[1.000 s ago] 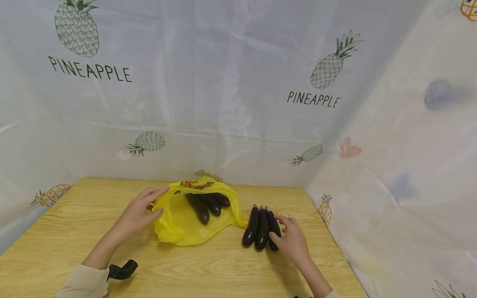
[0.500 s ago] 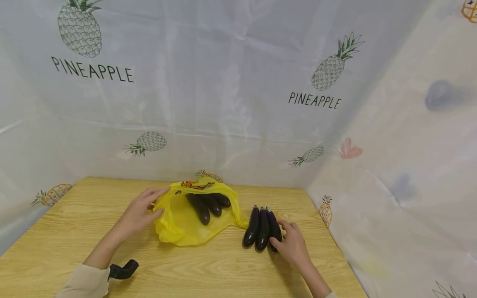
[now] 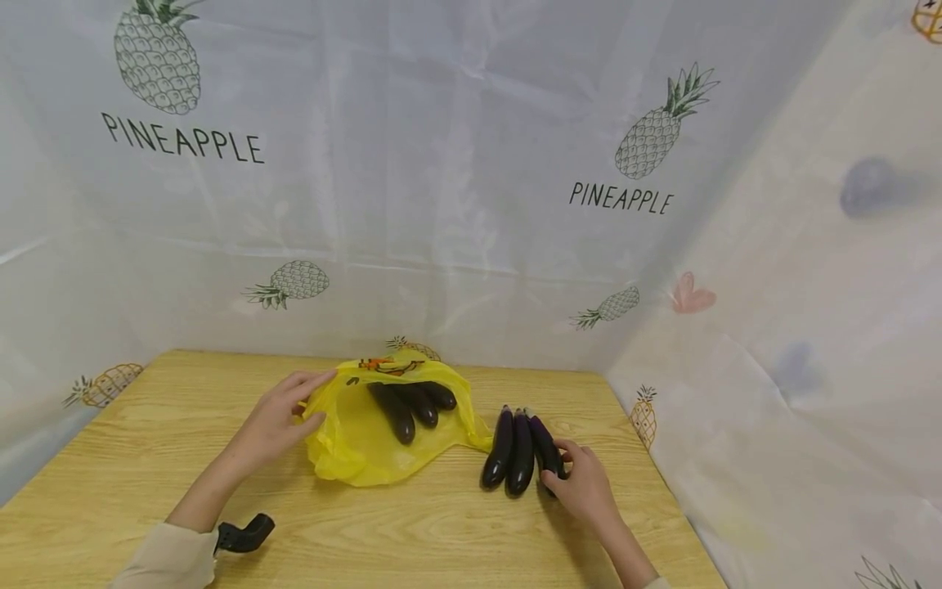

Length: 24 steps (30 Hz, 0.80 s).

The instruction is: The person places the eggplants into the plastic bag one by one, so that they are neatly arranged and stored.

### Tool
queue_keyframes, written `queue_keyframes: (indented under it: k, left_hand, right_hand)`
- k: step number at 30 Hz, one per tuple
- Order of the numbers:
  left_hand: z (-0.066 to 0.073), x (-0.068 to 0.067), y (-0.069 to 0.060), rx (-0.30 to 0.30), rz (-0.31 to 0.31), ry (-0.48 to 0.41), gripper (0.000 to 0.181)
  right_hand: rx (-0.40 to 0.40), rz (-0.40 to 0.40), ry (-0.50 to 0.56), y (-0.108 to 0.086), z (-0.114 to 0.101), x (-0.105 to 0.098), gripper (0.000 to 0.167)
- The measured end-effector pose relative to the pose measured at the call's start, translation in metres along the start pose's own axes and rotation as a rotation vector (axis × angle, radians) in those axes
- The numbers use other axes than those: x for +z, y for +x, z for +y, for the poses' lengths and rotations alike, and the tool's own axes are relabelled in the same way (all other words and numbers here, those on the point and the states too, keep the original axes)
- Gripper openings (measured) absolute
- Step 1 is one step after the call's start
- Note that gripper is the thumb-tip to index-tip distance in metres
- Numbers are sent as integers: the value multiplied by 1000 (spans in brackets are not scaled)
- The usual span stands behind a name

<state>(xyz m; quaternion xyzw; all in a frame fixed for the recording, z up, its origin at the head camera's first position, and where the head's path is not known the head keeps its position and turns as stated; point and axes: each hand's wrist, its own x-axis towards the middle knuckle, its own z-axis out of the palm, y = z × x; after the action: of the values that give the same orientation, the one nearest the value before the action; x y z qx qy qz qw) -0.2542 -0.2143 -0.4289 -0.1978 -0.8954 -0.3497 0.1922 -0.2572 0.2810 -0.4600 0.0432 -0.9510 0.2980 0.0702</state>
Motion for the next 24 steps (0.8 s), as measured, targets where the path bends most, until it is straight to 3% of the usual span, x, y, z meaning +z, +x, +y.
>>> queue_keyframes:
  k: [24]
  left_hand:
    - [0, 0, -1, -10, 1, -11, 70]
  right_hand:
    - [27, -72, -14, 8, 10, -9, 55]
